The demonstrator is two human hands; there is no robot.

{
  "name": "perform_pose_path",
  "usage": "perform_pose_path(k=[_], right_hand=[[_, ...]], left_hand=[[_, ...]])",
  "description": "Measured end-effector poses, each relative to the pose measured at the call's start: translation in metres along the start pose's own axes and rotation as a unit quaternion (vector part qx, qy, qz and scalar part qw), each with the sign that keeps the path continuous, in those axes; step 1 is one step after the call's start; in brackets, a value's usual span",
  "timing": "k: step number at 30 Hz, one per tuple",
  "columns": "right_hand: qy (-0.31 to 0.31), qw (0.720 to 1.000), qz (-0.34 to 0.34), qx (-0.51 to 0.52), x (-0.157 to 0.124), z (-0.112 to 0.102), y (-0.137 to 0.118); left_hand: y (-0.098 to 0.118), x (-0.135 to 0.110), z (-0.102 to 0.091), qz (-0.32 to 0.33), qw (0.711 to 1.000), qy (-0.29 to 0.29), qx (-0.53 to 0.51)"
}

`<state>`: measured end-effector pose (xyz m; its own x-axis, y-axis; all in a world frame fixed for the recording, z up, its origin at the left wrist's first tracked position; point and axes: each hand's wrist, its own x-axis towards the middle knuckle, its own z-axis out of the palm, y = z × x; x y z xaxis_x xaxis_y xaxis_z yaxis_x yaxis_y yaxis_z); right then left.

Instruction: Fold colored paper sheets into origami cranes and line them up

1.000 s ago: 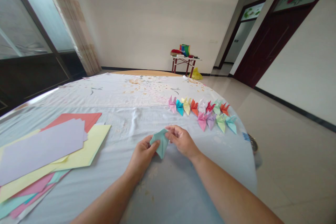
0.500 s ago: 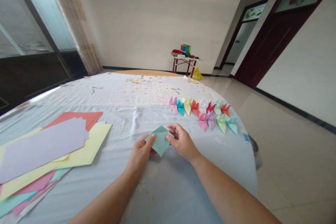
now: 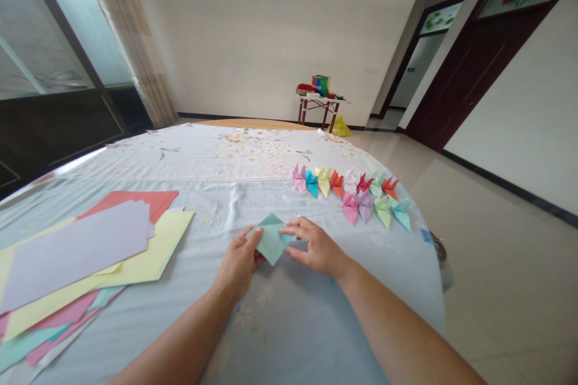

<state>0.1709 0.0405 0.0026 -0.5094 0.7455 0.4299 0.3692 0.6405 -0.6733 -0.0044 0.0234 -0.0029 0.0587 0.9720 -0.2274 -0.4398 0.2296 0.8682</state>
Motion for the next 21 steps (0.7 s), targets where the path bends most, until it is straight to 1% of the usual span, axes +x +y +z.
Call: perform_pose_path(k=[6,12,15,21], right_hand=[[-0.003,0.997,-0.046,-0.067,0.0003,-0.0044,0.0032],[0.032,0.991,-0.073,-0.104,0.0023,-0.0041,0.0047],[0.045,0.994,-0.057,-0.079,0.0023,-0.0035,0.0050],[0.059,0.998,0.016,0.006,0.0018,-0.0047,0.0046]], left_hand=[[0.0023,0.0008,-0.0009,0.008,1.000,-0.012,-0.010],[0.0047,0.0001,-0.0003,-0.004,1.000,-0.006,-0.012],[0.0068,-0.0015,0.0002,-0.015,1.000,-0.018,-0.014],[0.0079,-0.0021,-0.0008,-0.022,0.998,-0.064,-0.012]])
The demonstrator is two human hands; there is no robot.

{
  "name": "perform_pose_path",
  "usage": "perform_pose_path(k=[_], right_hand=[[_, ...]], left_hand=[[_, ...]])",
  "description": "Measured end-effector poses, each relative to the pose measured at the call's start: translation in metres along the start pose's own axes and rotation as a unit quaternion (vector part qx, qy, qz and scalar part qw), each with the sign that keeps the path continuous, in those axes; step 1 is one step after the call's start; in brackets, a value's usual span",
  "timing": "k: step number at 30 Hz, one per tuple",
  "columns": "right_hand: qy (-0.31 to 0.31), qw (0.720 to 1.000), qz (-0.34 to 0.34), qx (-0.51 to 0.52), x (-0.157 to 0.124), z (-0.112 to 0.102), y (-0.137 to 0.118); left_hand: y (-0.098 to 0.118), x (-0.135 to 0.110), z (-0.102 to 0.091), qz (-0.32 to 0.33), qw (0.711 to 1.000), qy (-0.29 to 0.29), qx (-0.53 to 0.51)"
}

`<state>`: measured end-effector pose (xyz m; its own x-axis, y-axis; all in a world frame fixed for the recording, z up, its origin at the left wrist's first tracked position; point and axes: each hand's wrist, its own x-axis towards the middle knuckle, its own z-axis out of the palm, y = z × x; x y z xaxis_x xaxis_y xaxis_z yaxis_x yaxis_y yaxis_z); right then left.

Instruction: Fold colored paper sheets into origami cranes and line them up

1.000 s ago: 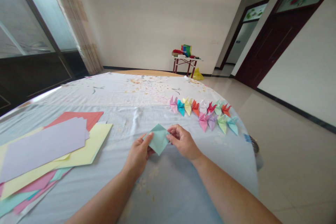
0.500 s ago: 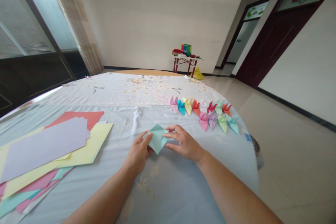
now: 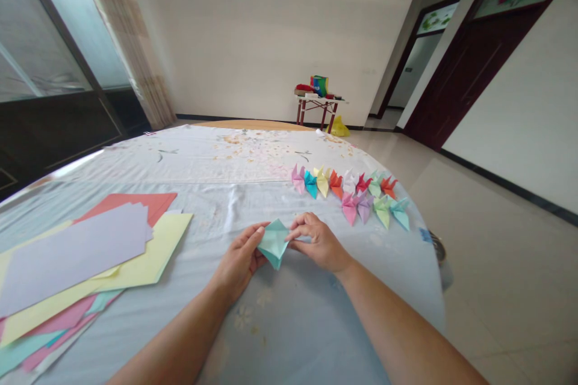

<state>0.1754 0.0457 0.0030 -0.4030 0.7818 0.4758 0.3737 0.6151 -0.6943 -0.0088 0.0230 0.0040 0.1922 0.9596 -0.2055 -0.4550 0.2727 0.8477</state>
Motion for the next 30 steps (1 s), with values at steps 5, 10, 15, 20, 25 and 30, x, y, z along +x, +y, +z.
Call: perform_pose_path(k=[5,10,15,20,25,30], right_hand=[[-0.012,0.997,0.061,0.044,0.000,0.000,0.003],[-0.042,0.991,0.102,0.069,0.001,0.001,0.004],[-0.053,0.989,0.109,0.086,0.001,-0.001,0.002],[0.007,0.995,0.091,0.042,0.001,0.000,0.001],[0.057,0.994,0.090,0.008,0.001,0.006,-0.008],[0.026,0.997,0.062,-0.038,0.001,0.011,-0.016]], left_hand=[[0.002,-0.002,-0.003,-0.002,0.998,-0.059,0.002],[0.007,-0.006,-0.003,-0.011,0.996,-0.092,-0.004],[0.010,-0.008,-0.002,-0.027,0.996,-0.087,0.003],[0.010,-0.010,0.004,-0.021,0.996,-0.083,0.010],[0.006,-0.012,0.012,-0.015,0.997,-0.069,0.038],[-0.003,-0.009,0.013,-0.004,0.997,-0.013,0.074]])
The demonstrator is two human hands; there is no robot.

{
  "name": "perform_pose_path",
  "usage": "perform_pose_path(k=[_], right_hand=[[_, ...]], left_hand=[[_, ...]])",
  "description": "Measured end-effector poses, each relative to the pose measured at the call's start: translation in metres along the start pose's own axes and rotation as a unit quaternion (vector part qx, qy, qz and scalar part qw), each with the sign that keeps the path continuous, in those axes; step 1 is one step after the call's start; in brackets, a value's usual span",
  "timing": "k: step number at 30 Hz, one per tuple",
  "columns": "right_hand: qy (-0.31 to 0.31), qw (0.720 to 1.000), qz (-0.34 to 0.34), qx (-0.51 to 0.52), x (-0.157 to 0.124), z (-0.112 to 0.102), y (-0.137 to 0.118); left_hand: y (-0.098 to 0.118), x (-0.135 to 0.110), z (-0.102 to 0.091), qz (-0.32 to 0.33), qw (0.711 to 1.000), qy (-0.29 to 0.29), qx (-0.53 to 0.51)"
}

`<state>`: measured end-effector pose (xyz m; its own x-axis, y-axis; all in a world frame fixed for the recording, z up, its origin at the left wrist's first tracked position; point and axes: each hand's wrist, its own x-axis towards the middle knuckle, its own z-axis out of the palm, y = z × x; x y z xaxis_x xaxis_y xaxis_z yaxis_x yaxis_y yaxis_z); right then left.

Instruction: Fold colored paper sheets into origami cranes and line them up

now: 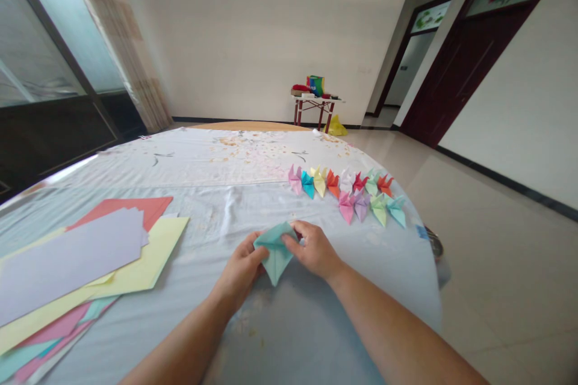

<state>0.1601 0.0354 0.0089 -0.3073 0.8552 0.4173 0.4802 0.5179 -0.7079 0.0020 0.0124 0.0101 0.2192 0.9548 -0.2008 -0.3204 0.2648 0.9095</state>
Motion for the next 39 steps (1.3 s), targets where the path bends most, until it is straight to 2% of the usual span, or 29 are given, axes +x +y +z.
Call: perform_pose_path(k=[6,12,16,21,28,33,35,39], right_hand=[[-0.016,1.000,-0.001,0.004,0.000,0.001,0.003],[-0.023,0.999,0.027,0.024,-0.001,0.000,0.005],[-0.024,0.997,0.044,0.058,0.000,-0.001,0.003],[0.004,0.989,0.058,0.137,0.001,-0.002,0.000],[0.044,0.982,0.072,0.171,0.001,-0.002,0.001],[0.071,0.969,0.114,0.209,0.004,-0.007,0.004],[0.047,0.970,0.125,0.202,0.003,-0.009,0.005],[-0.073,0.976,0.111,0.173,0.000,-0.006,0.007]], left_hand=[[-0.005,0.004,-0.003,-0.008,0.996,0.050,0.074],[0.001,0.001,0.000,-0.023,0.996,0.045,0.076],[0.000,0.000,0.001,-0.014,0.993,0.031,0.117],[-0.002,0.000,0.000,0.017,0.983,0.025,0.181],[-0.006,0.002,-0.004,0.025,0.976,0.003,0.217],[-0.007,0.005,-0.005,0.029,0.977,0.038,0.206],[-0.008,0.006,-0.006,0.036,0.979,0.054,0.193],[-0.009,0.008,-0.009,0.047,0.982,0.067,0.171]])
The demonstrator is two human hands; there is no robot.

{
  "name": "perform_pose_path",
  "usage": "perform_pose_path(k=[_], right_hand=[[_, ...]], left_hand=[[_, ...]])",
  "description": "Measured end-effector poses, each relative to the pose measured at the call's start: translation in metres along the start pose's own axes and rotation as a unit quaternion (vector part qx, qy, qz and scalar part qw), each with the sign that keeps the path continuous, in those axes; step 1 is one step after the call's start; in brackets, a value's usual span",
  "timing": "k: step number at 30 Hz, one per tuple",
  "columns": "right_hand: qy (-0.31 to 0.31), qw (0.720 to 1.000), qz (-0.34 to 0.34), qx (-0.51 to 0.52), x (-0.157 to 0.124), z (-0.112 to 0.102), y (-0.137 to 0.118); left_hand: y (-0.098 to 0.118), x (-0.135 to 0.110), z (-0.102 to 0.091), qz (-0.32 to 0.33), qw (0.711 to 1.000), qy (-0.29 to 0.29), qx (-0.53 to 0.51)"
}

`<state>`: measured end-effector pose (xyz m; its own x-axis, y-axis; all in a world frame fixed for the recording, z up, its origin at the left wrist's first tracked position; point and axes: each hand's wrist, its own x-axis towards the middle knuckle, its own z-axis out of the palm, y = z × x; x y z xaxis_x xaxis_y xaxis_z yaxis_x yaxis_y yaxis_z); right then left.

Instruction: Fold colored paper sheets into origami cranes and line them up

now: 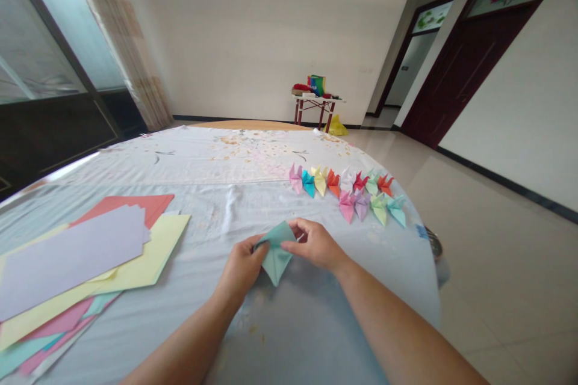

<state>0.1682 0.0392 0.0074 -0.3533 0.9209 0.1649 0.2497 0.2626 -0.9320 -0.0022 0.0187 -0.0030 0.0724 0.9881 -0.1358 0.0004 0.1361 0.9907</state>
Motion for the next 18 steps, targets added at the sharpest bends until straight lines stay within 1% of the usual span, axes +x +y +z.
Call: perform_pose_path(k=[2,7,10,15,16,18], right_hand=[[-0.031,0.999,-0.001,-0.017,-0.0004,0.0022,0.0030],[0.004,0.997,0.004,-0.072,0.0008,0.0023,0.0065],[0.006,0.993,-0.028,-0.111,0.0010,0.0005,0.0040],[-0.021,0.987,-0.075,-0.140,0.0015,-0.0002,0.0027],[-0.029,0.986,-0.075,-0.145,0.0017,-0.0003,0.0033],[-0.041,0.987,-0.052,-0.148,0.0019,-0.0007,0.0053]], left_hand=[[-0.0010,0.0010,-0.0004,0.011,1.000,0.006,0.005],[0.0006,0.0015,0.0003,0.043,0.998,0.031,0.036],[0.0026,0.0004,0.0009,0.039,0.998,0.034,0.031],[0.0026,-0.0012,0.0021,0.028,0.998,0.051,0.024],[0.0021,-0.0011,0.0021,0.025,0.998,0.051,0.022],[0.0009,-0.0007,0.0018,0.018,0.999,0.044,0.016]])
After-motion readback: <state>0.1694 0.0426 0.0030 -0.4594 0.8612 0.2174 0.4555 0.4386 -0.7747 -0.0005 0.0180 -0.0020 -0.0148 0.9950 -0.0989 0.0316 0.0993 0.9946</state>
